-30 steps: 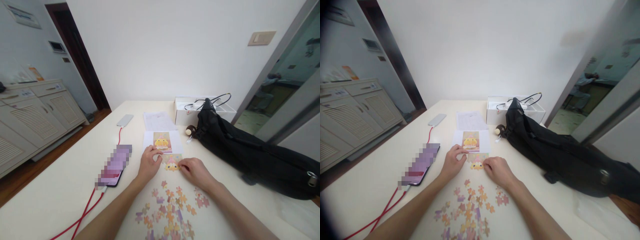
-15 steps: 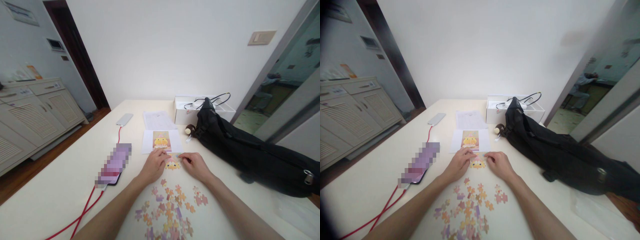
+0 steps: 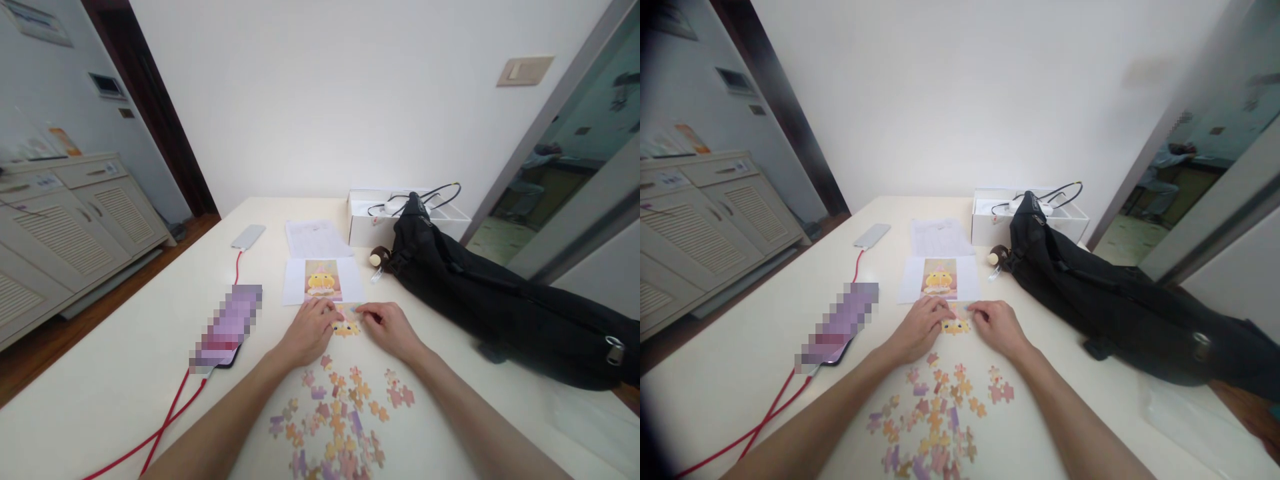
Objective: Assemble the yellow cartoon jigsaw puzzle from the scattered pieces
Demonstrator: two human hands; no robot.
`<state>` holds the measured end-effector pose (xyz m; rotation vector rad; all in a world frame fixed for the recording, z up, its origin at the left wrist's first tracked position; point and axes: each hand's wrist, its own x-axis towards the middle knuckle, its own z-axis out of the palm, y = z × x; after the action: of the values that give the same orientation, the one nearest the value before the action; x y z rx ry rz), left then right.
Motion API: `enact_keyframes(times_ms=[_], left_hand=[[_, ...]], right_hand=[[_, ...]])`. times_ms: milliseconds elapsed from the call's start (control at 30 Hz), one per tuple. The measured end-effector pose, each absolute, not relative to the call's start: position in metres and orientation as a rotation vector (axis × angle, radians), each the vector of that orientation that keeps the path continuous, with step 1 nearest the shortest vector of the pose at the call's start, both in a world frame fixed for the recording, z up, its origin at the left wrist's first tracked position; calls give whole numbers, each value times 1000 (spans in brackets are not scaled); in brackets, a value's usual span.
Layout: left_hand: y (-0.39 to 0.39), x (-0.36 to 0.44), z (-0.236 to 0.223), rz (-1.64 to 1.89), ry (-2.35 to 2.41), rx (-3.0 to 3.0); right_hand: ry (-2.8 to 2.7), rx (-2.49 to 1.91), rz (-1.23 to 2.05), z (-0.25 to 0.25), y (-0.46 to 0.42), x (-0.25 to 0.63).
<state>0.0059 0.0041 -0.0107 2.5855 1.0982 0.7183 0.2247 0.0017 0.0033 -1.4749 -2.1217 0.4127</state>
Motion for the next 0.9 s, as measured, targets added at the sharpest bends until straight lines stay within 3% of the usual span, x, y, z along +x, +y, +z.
enact_keyframes(times_ms=[300,900], left_hand=[[10,7,-14,926,1105,2420],[17,5,-21,1200,1209,2132]], right_hand=[[-2404,-1113,178,8,-3,223],[-2280,-1088,183,1,1,225]])
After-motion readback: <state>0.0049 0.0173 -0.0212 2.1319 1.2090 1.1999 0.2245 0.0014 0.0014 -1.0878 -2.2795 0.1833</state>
